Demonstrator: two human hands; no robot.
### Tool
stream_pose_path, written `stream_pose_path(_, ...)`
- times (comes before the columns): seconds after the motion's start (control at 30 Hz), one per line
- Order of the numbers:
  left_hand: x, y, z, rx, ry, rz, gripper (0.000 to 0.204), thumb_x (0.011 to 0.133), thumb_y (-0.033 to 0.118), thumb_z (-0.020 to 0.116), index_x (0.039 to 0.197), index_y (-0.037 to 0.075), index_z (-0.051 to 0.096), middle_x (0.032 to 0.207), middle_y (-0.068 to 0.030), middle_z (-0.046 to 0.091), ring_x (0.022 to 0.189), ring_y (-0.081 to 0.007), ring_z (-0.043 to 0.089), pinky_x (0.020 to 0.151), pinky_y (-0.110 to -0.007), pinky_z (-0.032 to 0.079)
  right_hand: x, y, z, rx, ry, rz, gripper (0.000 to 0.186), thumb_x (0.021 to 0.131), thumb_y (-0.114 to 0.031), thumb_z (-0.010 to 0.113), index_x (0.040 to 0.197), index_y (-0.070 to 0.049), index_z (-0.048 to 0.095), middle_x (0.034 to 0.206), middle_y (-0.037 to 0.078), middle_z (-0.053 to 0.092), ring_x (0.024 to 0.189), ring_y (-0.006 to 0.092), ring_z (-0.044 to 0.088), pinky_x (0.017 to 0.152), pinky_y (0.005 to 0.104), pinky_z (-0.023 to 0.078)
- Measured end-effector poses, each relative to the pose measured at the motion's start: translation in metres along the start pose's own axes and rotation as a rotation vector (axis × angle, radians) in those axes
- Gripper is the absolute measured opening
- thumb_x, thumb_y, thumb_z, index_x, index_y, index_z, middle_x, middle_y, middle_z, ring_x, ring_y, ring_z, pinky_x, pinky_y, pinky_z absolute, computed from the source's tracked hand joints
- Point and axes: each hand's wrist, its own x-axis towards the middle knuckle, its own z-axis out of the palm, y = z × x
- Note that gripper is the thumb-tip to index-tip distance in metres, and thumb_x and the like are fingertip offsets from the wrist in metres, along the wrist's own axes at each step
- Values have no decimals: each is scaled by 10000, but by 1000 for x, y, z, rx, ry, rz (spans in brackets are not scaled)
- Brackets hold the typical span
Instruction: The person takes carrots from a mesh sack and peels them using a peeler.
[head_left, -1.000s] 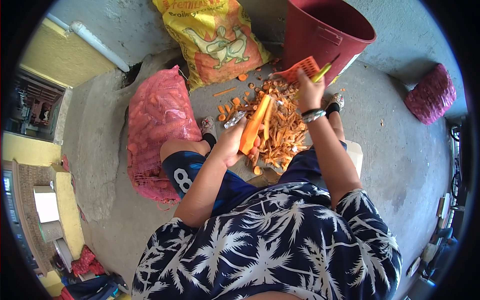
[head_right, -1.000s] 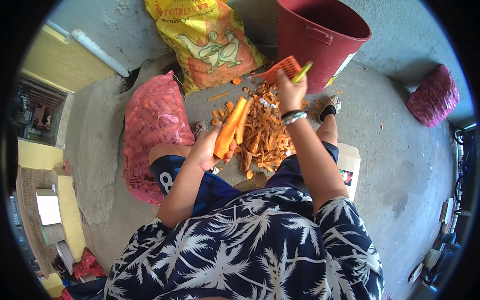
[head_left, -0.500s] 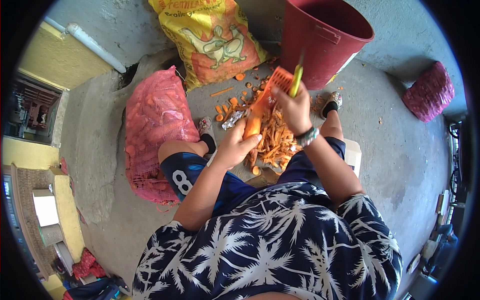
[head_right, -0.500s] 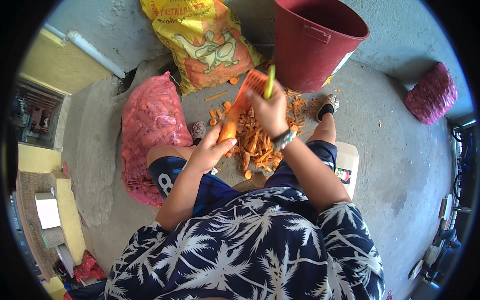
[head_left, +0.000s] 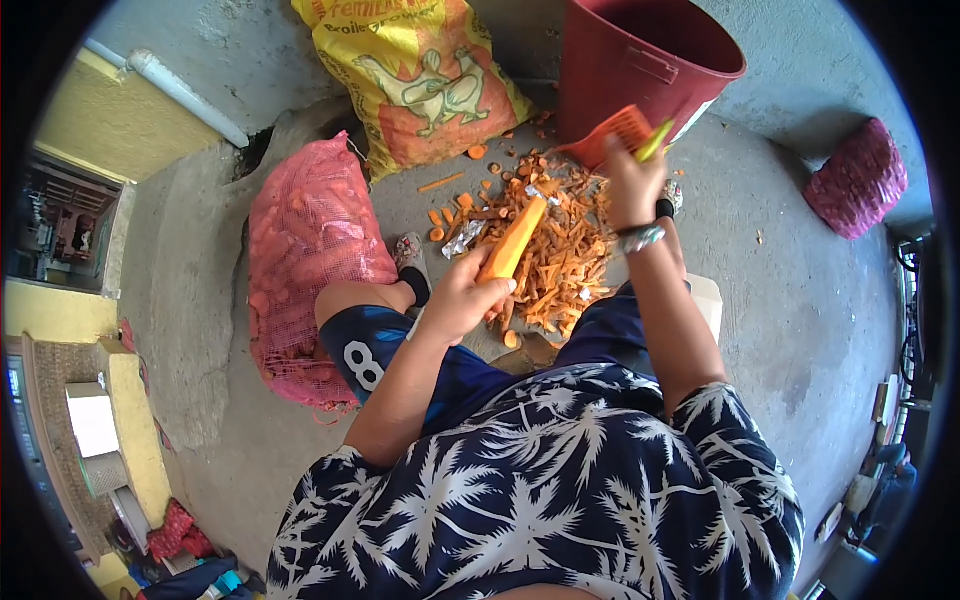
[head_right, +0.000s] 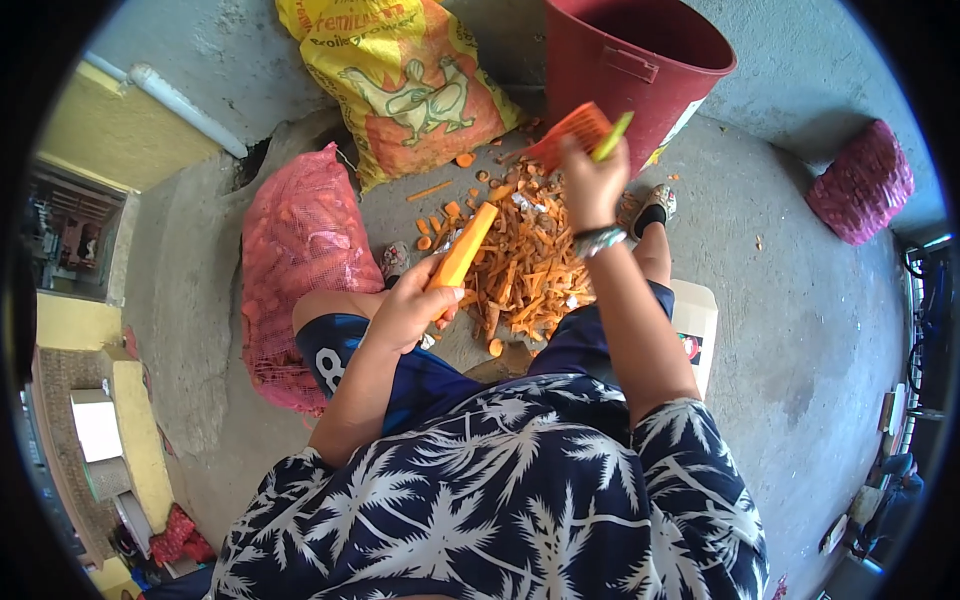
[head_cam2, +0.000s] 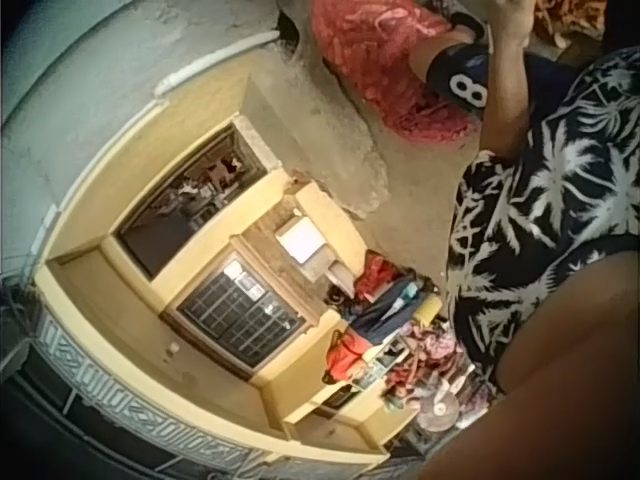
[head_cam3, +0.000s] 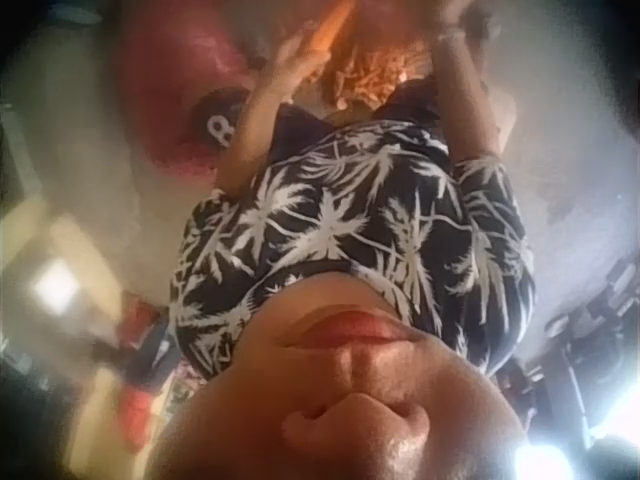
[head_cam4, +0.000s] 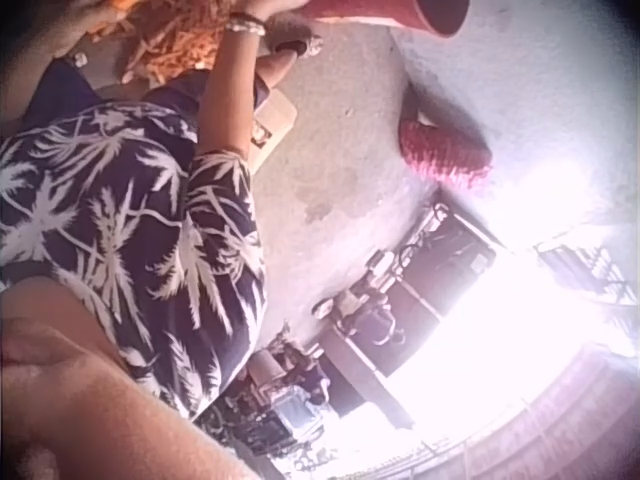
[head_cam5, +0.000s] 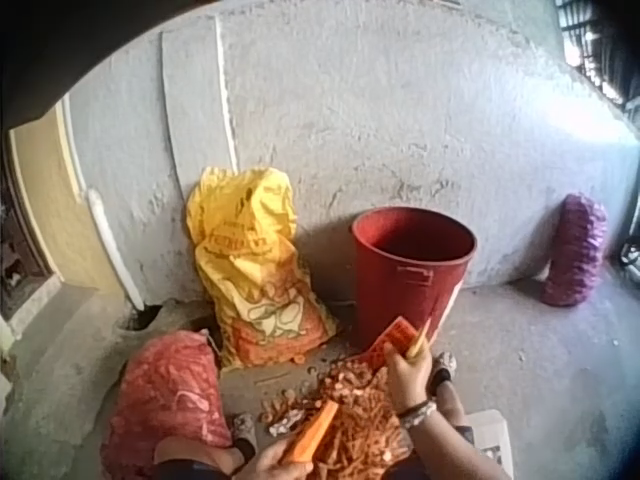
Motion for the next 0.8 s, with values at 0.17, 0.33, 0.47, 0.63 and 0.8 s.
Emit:
stream_pose_path(0.17,3,-4,-13,-668,-160,-161,576,903,508,321,1148,-1,431,820,-55,457,597,-110,439,463,-204,355,-3,-26,0,94,-52,100,211,779,-35,626,967,-4,535,811,47,624,622,75,571,501,189,445)
stream_pose_path(0.33,11,-15,-5,-742,-138,-174,519,913,476,344,1163,31,437,807,-57,460,669,-143,451,584,-258,379,-56,-49,18,176,-242,136,272,787,-33,620,1032,12,512,897,72,621,773,106,593,647,213,480)
stream_pose_path(0.47,8,-14,-1,-668,-34,-141,498,919,466,337,1188,58,432,771,-56,480,606,-137,455,534,-240,373,-87,-49,22,12,-309,16,340,770,-22,638,1076,15,495,966,91,606,865,139,581,727,260,486)
stream_pose_path(0.63,3,-8,-1,-772,-211,-165,516,916,470,340,1216,57,415,763,-67,508,563,-114,478,464,-212,377,-6,-21,0,191,-14,29,219,781,-56,640,968,-34,526,770,31,605,575,70,534,496,199,431)
stream_pose_path(0.8,1,-8,-1,-821,-174,-109,501,910,465,365,1193,55,426,829,-74,503,623,-137,493,479,-228,399,-7,-35,3,251,26,53,67,794,-73,625,802,-41,567,663,11,582,487,64,504,449,176,389)
